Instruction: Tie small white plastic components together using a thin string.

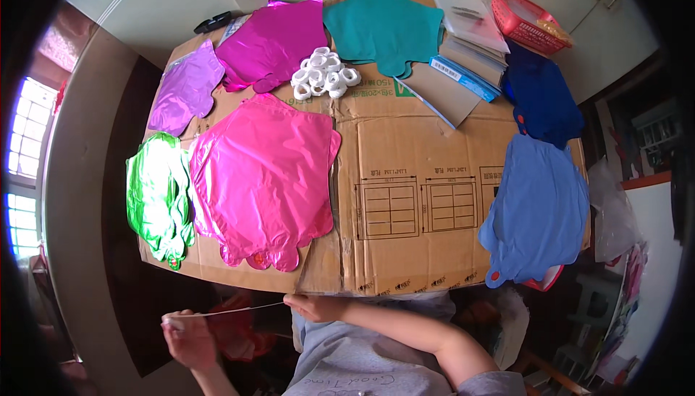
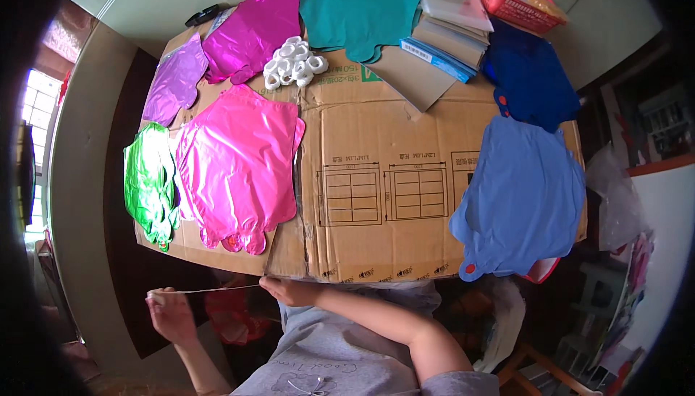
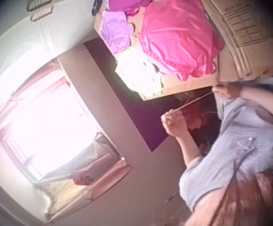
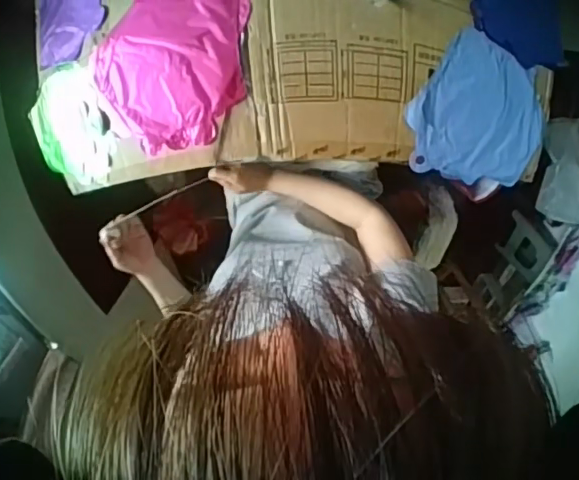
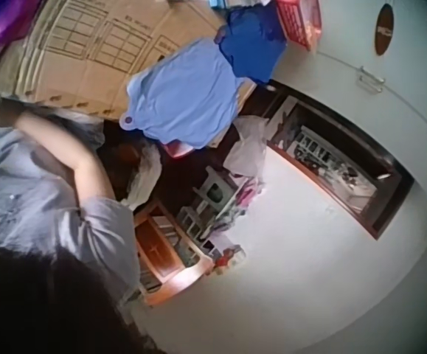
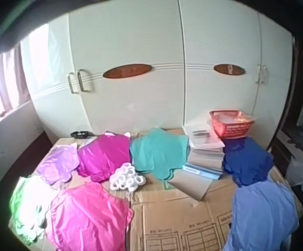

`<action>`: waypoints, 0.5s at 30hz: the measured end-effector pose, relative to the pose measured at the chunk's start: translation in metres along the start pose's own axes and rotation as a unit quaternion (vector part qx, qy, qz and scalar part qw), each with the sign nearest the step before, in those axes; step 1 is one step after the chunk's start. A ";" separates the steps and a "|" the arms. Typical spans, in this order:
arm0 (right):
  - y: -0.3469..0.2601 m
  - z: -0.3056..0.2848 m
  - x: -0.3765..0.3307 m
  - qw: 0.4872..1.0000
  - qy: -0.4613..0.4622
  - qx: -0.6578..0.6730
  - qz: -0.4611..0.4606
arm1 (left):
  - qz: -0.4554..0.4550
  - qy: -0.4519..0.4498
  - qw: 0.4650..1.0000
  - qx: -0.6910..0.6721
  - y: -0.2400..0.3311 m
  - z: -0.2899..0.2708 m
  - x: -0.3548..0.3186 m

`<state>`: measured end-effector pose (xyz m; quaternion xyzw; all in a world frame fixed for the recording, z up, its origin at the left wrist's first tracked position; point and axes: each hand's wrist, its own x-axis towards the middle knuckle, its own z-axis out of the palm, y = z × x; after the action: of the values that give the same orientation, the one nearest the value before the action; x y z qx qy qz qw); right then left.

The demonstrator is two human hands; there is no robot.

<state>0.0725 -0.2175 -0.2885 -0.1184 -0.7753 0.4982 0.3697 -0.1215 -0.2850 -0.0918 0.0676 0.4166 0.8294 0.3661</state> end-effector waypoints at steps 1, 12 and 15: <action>0.003 0.003 -0.001 1.000 0.020 0.023 0.005 | -0.003 -0.242 0.968 0.065 0.017 -0.003 0.013; -0.099 -0.052 0.015 0.999 -0.024 0.021 -0.033 | 0.269 -0.190 0.717 0.615 0.052 0.006 0.026; -0.136 -0.100 0.006 0.982 -0.036 0.183 -0.038 | 0.285 -0.242 0.533 0.759 0.043 0.016 0.031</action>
<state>0.1628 -0.2101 -0.1455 -0.0013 -0.6874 0.6214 0.3760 -0.1606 -0.2710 -0.0556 0.6331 0.7439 0.2137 0.0083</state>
